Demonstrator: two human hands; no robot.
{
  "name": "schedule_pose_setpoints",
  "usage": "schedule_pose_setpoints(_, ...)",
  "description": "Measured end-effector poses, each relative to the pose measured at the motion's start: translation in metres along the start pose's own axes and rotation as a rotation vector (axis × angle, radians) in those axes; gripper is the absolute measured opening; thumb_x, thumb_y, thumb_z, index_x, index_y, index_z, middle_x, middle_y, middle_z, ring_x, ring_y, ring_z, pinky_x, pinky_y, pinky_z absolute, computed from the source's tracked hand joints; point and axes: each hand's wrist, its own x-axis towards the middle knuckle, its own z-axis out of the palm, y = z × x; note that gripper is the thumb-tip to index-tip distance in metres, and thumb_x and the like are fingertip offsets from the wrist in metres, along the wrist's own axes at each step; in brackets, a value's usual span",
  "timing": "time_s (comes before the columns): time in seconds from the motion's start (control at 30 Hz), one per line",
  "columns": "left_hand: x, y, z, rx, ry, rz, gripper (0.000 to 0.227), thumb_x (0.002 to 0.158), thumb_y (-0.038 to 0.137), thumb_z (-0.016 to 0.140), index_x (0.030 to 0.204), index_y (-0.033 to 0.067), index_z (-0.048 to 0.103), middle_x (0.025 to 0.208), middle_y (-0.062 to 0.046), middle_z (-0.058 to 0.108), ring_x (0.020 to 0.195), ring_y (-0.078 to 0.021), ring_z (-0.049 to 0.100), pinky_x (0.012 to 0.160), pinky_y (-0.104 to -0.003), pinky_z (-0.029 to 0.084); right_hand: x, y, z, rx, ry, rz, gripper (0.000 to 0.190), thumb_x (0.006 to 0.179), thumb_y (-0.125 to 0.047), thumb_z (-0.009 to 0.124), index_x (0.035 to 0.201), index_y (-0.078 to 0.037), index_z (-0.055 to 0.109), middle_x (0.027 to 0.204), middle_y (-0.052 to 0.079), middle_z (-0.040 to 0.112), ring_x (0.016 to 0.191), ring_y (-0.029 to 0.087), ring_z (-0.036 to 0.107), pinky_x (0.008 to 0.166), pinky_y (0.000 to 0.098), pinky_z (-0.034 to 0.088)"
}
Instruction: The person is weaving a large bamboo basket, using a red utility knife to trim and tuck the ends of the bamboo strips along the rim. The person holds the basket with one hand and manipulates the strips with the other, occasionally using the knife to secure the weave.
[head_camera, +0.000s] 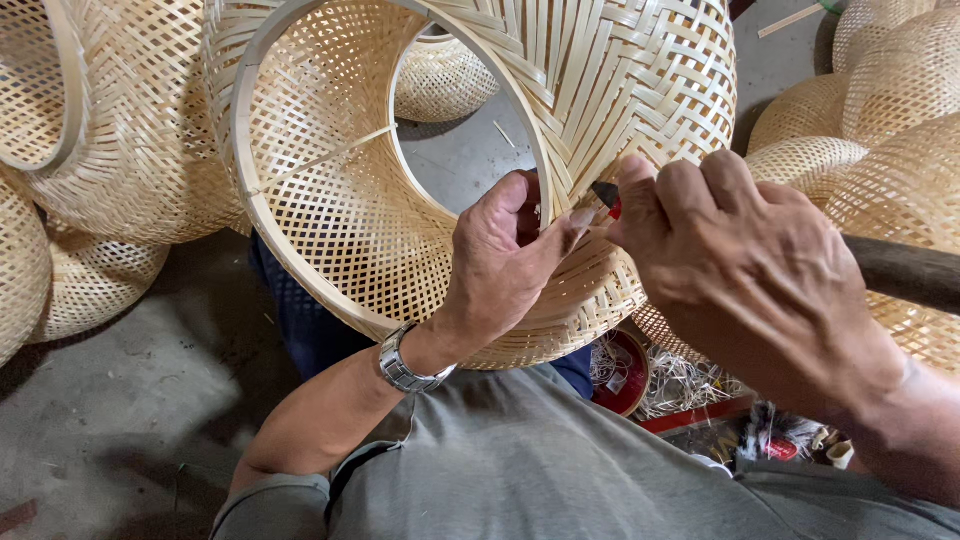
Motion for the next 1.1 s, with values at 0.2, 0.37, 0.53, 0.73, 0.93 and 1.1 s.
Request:
schedule_pose_setpoints(0.2, -0.001, 0.001, -0.003, -0.054, -0.026, -0.035, 0.017, 0.104, 0.003, 0.066, 0.120, -0.0008, 0.065, 0.109, -0.006, 0.073, 0.096, -0.0062, 0.069, 0.085, -0.023, 0.062, -0.002, 0.001, 0.009, 0.200, 0.179, -0.033, 0.050, 0.099, -0.034, 0.051, 0.139, -0.004, 0.056, 0.080, 0.009, 0.058, 0.070, 0.021, 0.055, 0.047, 0.0317, 0.052)
schedule_pose_setpoints(0.37, -0.002, -0.002, -0.004, -0.090, -0.026, -0.051, 0.018, 0.103, 0.001, 0.064, 0.121, -0.0013, 0.064, 0.112, -0.006, 0.073, 0.097, -0.0066, 0.068, 0.087, -0.024, 0.061, 0.001, 0.009, 0.021, 0.432, 0.252, -0.063, 0.048, 0.098, -0.028, 0.063, 0.139, -0.004, 0.059, 0.083, 0.010, 0.063, 0.070, 0.020, 0.059, 0.053, 0.0336, 0.054)
schedule_pose_setpoints(0.53, 0.001, -0.006, -0.005, -0.200, -0.054, -0.037, 0.019, 0.105, 0.000, 0.062, 0.124, -0.0015, 0.063, 0.115, -0.007, 0.072, 0.101, -0.0076, 0.069, 0.091, -0.024, 0.061, 0.004, 0.015, 0.025, 0.527, 0.204, -0.047, 0.047, 0.096, -0.028, 0.064, 0.136, -0.003, 0.061, 0.081, 0.011, 0.066, 0.065, 0.019, 0.061, 0.052, 0.0336, 0.055)
schedule_pose_setpoints(0.73, 0.003, -0.008, -0.007, -0.188, -0.087, -0.004, 0.019, 0.105, 0.008, 0.066, 0.121, -0.0008, 0.063, 0.113, -0.007, 0.073, 0.100, -0.0082, 0.071, 0.090, -0.025, 0.063, 0.005, 0.010, 0.011, 0.427, 0.206, -0.040, 0.036, 0.100, -0.030, 0.059, 0.114, 0.003, 0.064, 0.077, 0.011, 0.064, 0.063, 0.020, 0.060, 0.053, 0.0363, 0.053)
schedule_pose_setpoints(0.93, 0.000, -0.009, -0.008, -0.031, -0.083, 0.045, 0.022, 0.103, 0.018, 0.070, 0.114, 0.0004, 0.063, 0.103, -0.004, 0.073, 0.091, -0.0051, 0.069, 0.079, -0.022, 0.063, 0.005, 0.006, -0.017, 0.293, -0.169, 0.034, 0.038, 0.104, -0.037, 0.048, 0.111, -0.003, 0.063, 0.077, 0.006, 0.061, 0.063, 0.018, 0.058, 0.052, 0.0341, 0.053)
schedule_pose_setpoints(1.1, -0.002, -0.010, -0.012, -0.076, -0.086, 0.034, 0.020, 0.105, 0.019, 0.070, 0.112, 0.0018, 0.064, 0.094, -0.002, 0.071, 0.082, -0.0029, 0.064, 0.072, -0.020, 0.056, 0.014, 0.014, -0.034, 0.315, -0.105, -0.037, 0.030, 0.103, -0.027, 0.051, 0.117, -0.003, 0.063, 0.084, 0.010, 0.064, 0.064, 0.018, 0.062, 0.052, 0.0341, 0.054)
